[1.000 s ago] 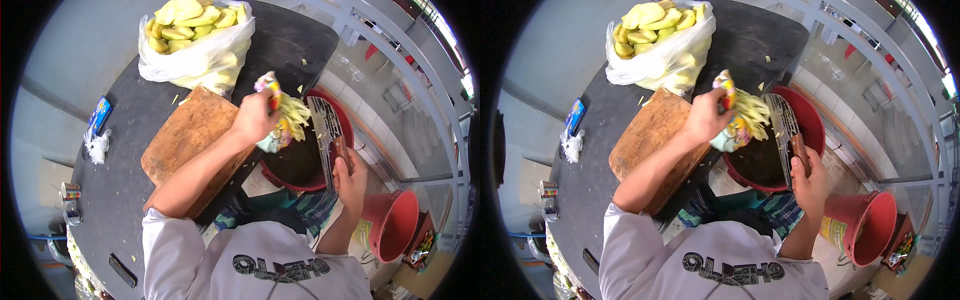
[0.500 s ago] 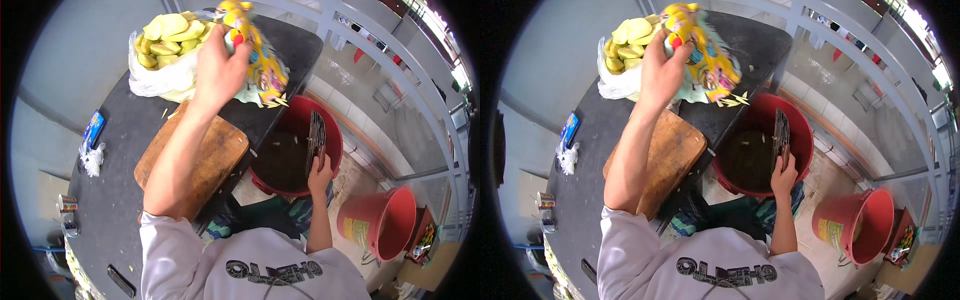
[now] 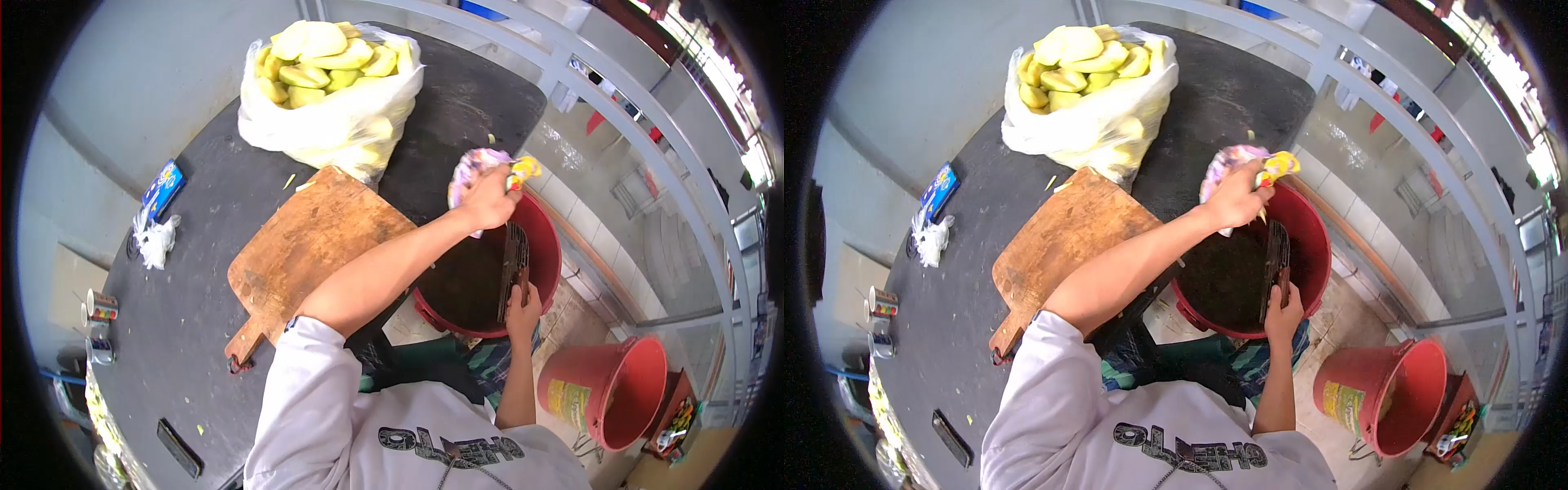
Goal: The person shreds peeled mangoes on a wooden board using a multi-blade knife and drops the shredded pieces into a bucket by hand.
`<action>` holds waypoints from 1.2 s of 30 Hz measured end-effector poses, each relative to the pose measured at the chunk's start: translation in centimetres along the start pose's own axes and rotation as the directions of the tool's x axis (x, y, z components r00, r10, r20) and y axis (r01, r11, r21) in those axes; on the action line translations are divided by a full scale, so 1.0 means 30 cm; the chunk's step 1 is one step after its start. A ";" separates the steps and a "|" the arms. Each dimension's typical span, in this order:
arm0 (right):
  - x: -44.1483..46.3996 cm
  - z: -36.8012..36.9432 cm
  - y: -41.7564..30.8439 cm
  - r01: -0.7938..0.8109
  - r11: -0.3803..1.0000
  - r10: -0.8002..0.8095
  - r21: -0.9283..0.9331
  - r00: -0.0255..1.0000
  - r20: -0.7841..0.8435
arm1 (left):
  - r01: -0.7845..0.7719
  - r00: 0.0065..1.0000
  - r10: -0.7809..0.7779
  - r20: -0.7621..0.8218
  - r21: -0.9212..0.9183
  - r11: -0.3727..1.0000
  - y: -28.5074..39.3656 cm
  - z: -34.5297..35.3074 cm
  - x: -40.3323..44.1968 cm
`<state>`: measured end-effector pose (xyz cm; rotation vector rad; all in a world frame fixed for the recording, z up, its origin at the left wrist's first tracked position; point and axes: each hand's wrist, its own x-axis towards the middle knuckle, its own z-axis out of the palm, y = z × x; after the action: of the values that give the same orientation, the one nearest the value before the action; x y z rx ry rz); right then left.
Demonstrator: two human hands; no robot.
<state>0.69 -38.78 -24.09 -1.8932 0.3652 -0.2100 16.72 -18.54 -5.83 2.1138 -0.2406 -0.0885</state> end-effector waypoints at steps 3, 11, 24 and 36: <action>0.001 -0.017 0.033 -0.002 1.000 0.002 0.009 1.000 0.001 | 0.027 1.000 -0.031 -0.003 -0.398 0.917 0.091 -0.109 -0.030; 0.007 -0.036 0.103 0.080 0.987 -0.078 -0.141 0.997 0.019 | -0.145 0.903 -0.074 -0.422 -0.464 0.874 0.026 -0.531 -0.365; -0.028 0.031 -0.125 0.247 0.968 -0.251 -0.045 0.950 -0.188 | -0.045 0.802 0.241 -0.547 0.347 0.937 -0.109 -0.977 -0.497; -0.147 0.008 -0.032 0.166 0.904 -0.192 -0.394 0.981 -0.025 | 0.047 0.952 0.257 -0.167 0.908 0.416 -0.159 -1.089 0.271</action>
<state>-3.21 -36.72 -23.13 -2.3235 0.2896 -0.3418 30.51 9.49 7.63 3.1728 -0.2837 0.5720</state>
